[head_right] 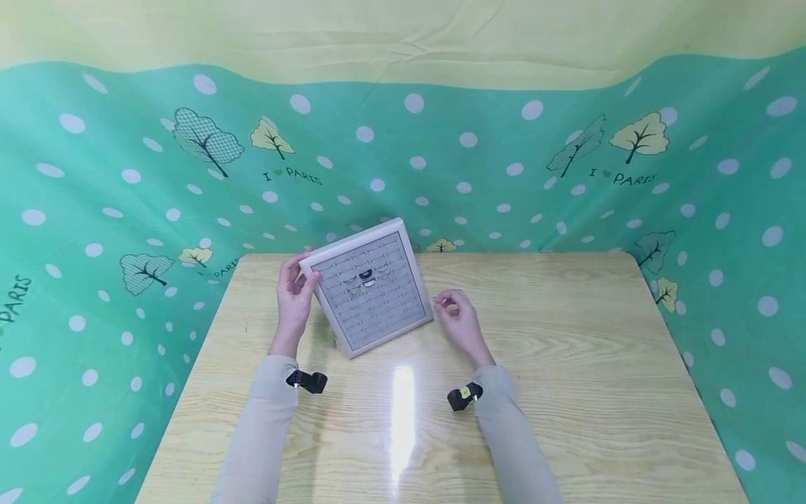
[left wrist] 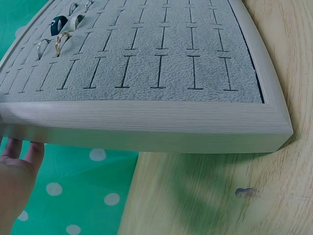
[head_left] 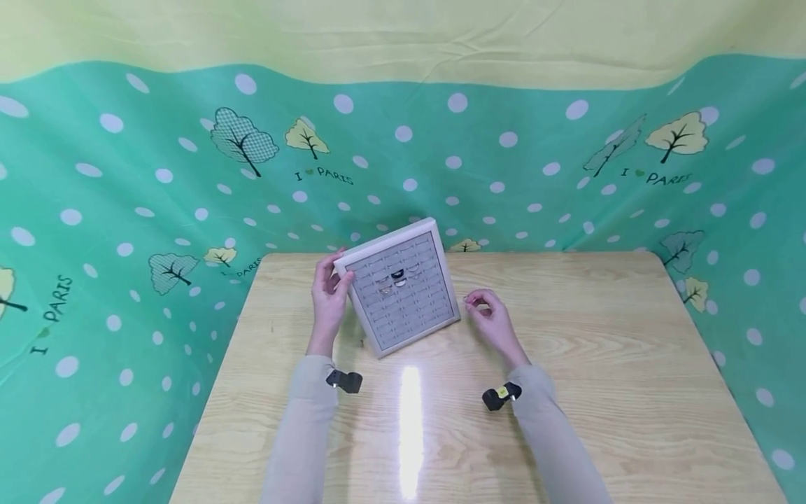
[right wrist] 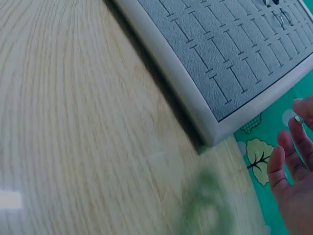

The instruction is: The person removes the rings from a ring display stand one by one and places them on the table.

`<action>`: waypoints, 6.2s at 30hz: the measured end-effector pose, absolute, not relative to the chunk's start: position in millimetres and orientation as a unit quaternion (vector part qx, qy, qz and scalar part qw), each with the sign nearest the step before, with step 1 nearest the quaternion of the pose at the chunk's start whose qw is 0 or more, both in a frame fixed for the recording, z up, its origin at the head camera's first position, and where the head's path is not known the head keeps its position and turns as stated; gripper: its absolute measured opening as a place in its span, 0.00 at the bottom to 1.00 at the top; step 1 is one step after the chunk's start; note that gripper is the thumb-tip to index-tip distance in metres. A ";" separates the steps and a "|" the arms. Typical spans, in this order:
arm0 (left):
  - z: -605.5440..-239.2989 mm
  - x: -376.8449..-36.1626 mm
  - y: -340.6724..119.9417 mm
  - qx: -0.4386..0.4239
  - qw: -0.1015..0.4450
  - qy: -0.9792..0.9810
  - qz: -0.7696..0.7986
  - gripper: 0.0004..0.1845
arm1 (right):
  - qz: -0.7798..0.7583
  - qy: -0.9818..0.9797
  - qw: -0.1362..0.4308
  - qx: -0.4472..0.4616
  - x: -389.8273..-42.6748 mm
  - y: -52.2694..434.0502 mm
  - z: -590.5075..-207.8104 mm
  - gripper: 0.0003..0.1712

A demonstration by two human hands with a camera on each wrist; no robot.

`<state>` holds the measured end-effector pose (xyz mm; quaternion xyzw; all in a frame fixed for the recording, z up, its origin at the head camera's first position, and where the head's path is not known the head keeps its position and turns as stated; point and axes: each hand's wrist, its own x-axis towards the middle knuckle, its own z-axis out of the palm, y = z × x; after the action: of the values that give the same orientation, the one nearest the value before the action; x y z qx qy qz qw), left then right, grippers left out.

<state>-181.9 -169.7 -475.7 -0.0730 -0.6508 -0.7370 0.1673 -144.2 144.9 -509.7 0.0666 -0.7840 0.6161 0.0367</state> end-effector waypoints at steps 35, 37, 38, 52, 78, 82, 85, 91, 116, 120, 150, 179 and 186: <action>-480.6 -182.9 -169.7 -0.070 0.167 -0.658 -0.731 0.22 | 0.597 -0.800 0.053 0.009 -122.3 205.2 -530.0 0.09; -480.8 -182.2 -169.4 -0.072 0.173 -0.659 -0.728 0.22 | 0.597 -0.801 0.051 0.009 -121.4 206.7 -529.9 0.08; -477.5 -180.5 -168.9 -0.070 0.171 -0.660 -0.728 0.22 | 0.595 -0.802 0.052 0.010 -120.7 207.3 -529.6 0.08; -480.7 -184.1 -169.3 -0.080 0.184 -0.651 -0.732 0.22 | 0.552 -0.832 0.056 0.001 -128.6 226.2 -570.0 0.08; -456.6 -173.3 -166.4 -0.076 0.164 -0.660 -0.729 0.22 | 0.492 -0.865 0.078 0.059 -132.5 232.5 -593.9 0.06; -456.3 -172.8 -166.1 -0.074 0.161 -0.661 -0.729 0.21 | 0.482 -0.870 0.084 0.064 -132.3 233.0 -594.2 0.06; -455.1 -174.4 -164.9 -0.078 0.162 -0.662 -0.728 0.22 | 0.479 -0.871 0.090 0.065 -134.4 233.2 -593.6 0.05; -457.3 -173.1 -165.6 -0.077 0.167 -0.662 -0.726 0.21 | 0.468 -0.879 0.074 0.058 -130.1 231.5 -593.6 0.05; -479.1 -183.5 -169.2 -0.085 0.176 -0.649 -0.735 0.22 | 0.519 -0.850 0.074 0.057 -126.1 233.8 -594.9 0.06; -482.4 -184.9 -168.6 -0.085 0.181 -0.650 -0.733 0.22 | 0.547 -0.835 0.052 0.039 -125.1 236.3 -591.2 0.10; -461.6 -171.3 -166.5 -0.096 0.175 -0.656 -0.728 0.22 | 0.609 -0.790 0.028 0.065 -134.6 185.0 -489.7 0.17; -473.8 -178.3 -170.1 -0.080 0.162 -0.648 -0.740 0.23 | 0.601 -0.785 0.031 0.145 -155.7 135.1 -466.2 0.17; -481.1 -184.1 -170.8 -0.074 0.173 -0.652 -0.734 0.23 | 0.609 -0.777 0.026 0.156 -162.3 128.2 -458.4 0.19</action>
<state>-184.1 -170.8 -481.1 -0.0739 -0.6524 -0.7342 0.1728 -162.3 128.2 -458.4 0.1557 -0.7771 0.6092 0.0260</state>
